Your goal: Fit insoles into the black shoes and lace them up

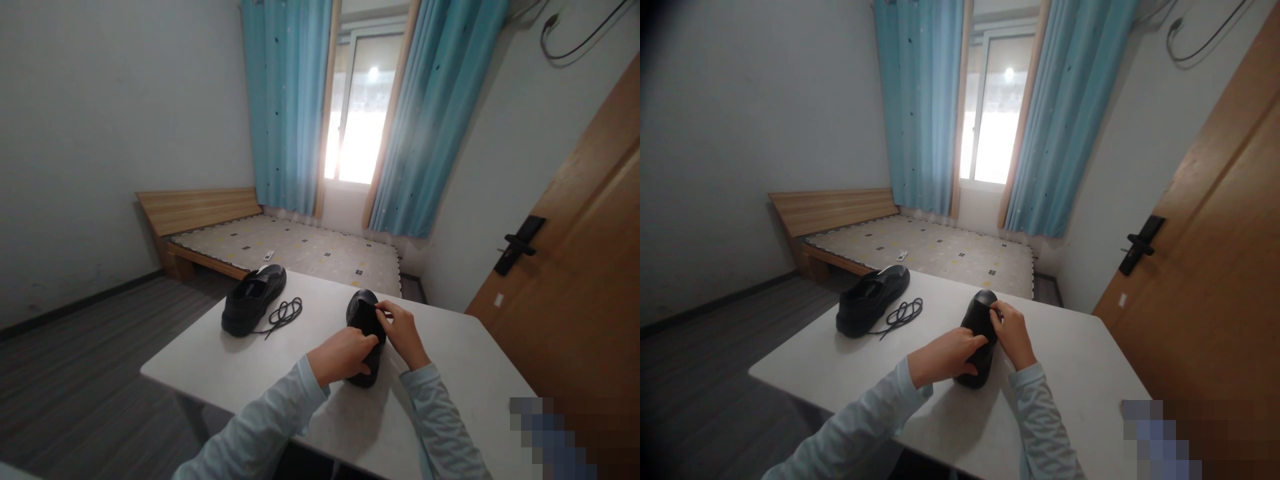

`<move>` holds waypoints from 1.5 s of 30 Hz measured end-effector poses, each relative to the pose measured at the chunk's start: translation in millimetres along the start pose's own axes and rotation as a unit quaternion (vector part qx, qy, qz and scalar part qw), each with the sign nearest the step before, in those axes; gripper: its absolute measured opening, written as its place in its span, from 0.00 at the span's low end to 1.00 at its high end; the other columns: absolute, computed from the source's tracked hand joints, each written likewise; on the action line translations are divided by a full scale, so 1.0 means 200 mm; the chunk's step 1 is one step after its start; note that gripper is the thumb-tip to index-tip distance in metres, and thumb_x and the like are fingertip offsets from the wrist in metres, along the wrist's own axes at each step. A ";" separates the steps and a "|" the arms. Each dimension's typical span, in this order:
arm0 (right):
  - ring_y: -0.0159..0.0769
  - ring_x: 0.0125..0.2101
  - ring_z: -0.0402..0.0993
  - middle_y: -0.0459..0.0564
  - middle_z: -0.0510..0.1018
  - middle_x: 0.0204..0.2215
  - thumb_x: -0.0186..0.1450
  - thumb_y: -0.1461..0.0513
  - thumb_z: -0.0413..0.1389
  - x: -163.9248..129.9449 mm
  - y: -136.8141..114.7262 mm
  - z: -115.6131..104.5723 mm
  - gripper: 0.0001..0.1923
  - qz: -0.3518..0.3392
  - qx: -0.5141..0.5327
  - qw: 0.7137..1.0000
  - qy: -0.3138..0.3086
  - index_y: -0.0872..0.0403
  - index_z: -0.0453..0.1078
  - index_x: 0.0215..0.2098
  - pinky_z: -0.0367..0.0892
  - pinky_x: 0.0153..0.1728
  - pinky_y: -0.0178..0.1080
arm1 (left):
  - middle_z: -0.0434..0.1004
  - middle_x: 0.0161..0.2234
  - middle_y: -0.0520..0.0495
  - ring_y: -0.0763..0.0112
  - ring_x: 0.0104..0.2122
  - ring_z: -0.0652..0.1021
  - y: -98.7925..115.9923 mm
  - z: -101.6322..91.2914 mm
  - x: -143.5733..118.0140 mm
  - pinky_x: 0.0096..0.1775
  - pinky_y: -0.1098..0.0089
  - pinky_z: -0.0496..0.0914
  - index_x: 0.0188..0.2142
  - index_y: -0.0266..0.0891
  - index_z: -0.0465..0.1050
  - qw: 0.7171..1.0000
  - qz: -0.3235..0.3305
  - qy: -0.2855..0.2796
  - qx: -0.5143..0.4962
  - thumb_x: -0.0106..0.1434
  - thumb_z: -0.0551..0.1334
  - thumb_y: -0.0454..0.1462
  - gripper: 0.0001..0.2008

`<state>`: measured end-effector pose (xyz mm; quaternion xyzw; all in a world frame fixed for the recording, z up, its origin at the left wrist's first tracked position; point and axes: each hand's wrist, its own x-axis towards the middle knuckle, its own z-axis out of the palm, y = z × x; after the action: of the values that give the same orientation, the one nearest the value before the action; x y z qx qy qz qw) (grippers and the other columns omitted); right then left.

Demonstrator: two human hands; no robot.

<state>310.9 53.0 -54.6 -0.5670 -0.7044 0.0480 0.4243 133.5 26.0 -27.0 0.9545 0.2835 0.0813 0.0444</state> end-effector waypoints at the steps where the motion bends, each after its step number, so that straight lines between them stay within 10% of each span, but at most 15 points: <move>1: 0.39 0.31 0.73 0.52 0.77 0.31 0.60 0.62 0.49 0.00 0.00 0.00 0.09 0.000 0.000 1.000 0.002 0.55 0.71 0.33 0.69 0.37 0.42 | 0.76 0.34 0.42 0.61 0.34 0.77 0.01 0.00 -0.01 0.35 0.68 0.69 0.41 0.35 0.68 1.000 0.000 0.010 -0.002 0.51 0.68 0.39 0.19; 27: 0.40 0.35 0.64 0.51 0.71 0.30 0.53 0.71 0.51 -0.02 -0.05 -0.01 0.17 -0.076 -0.066 0.992 -0.075 0.51 0.78 0.35 0.63 0.41 0.44 | 0.75 0.40 0.44 0.66 0.42 0.74 0.03 0.02 -0.15 0.43 0.69 0.68 0.49 0.38 0.66 0.986 0.024 0.116 -0.121 0.57 0.63 0.35 0.20; 37: 0.40 0.37 0.64 0.50 0.69 0.30 0.51 0.71 0.50 -0.02 -0.06 0.00 0.20 -0.079 -0.068 0.992 -0.071 0.50 0.76 0.37 0.62 0.42 0.44 | 0.78 0.39 0.48 0.70 0.39 0.76 -0.25 -0.16 -0.33 0.44 0.70 0.67 0.43 0.41 0.71 0.938 -0.111 0.273 -0.181 0.65 0.52 0.38 0.12; 45: 0.41 0.42 0.66 0.52 0.72 0.38 0.52 0.71 0.48 -0.02 -0.11 -0.01 0.19 -0.104 -0.005 0.994 -0.031 0.52 0.72 0.38 0.61 0.47 0.46 | 0.78 0.33 0.46 0.70 0.32 0.76 -0.56 -0.10 -0.52 0.35 0.74 0.67 0.38 0.38 0.74 0.930 -0.250 0.224 -0.150 0.63 0.53 0.39 0.12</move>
<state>295.7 41.4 -43.2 -0.4907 -0.7727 0.0178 0.4023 -15.6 63.9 -35.9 0.7920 0.5000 0.3204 0.1415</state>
